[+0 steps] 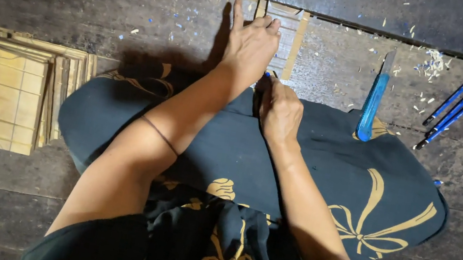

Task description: Marking thin wooden slats using a template and a pen for further processing in a workshop.

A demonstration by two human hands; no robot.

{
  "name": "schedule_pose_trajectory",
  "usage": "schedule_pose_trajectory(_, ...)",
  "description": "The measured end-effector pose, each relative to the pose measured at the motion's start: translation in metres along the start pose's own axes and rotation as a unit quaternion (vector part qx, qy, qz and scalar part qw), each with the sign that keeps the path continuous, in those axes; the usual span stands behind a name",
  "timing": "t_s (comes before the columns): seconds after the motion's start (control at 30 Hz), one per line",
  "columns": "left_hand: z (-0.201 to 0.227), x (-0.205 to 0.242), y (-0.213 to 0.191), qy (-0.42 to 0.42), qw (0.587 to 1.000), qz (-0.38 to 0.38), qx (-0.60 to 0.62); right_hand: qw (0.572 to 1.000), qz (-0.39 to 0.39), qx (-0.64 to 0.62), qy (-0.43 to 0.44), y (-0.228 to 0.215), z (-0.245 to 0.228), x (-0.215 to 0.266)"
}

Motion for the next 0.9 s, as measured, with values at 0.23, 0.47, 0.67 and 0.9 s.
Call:
schedule_pose_trajectory(0.23, -0.002, -0.002, 0.009, 0.003, 1.0, 0.003, -0.001, 0.991, -0.029, 0.09, 0.094, -0.002, 0.008, -0.002)
schedule_pose_trajectory(0.47, -0.01, 0.011, -0.017, -0.016, 0.994, 0.037, 0.106, 0.995, 0.057, -0.027, 0.076, -0.019, 0.02, -0.004)
schedule_pose_trajectory(0.67, -0.089, 0.019, 0.016, -0.196, 0.888, 0.205, 0.361, 0.991, 0.113, 0.033, 0.068, 0.006, 0.006, -0.046)
schedule_pose_trajectory(0.9, -0.05, 0.042, -0.022, -0.266, 0.89, 0.185, 0.321, 0.957, 0.081, 0.086, 0.266, -0.003, 0.112, 0.002)
Point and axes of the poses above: each hand's wrist, its own x-axis away from the middle knuckle, its own y-axis out of the palm, z = x × y, the point moved 8 cm from there along -x, towards the middle knuckle, and after that the axes turned 2 degrees about z, right-handed, at the moved point
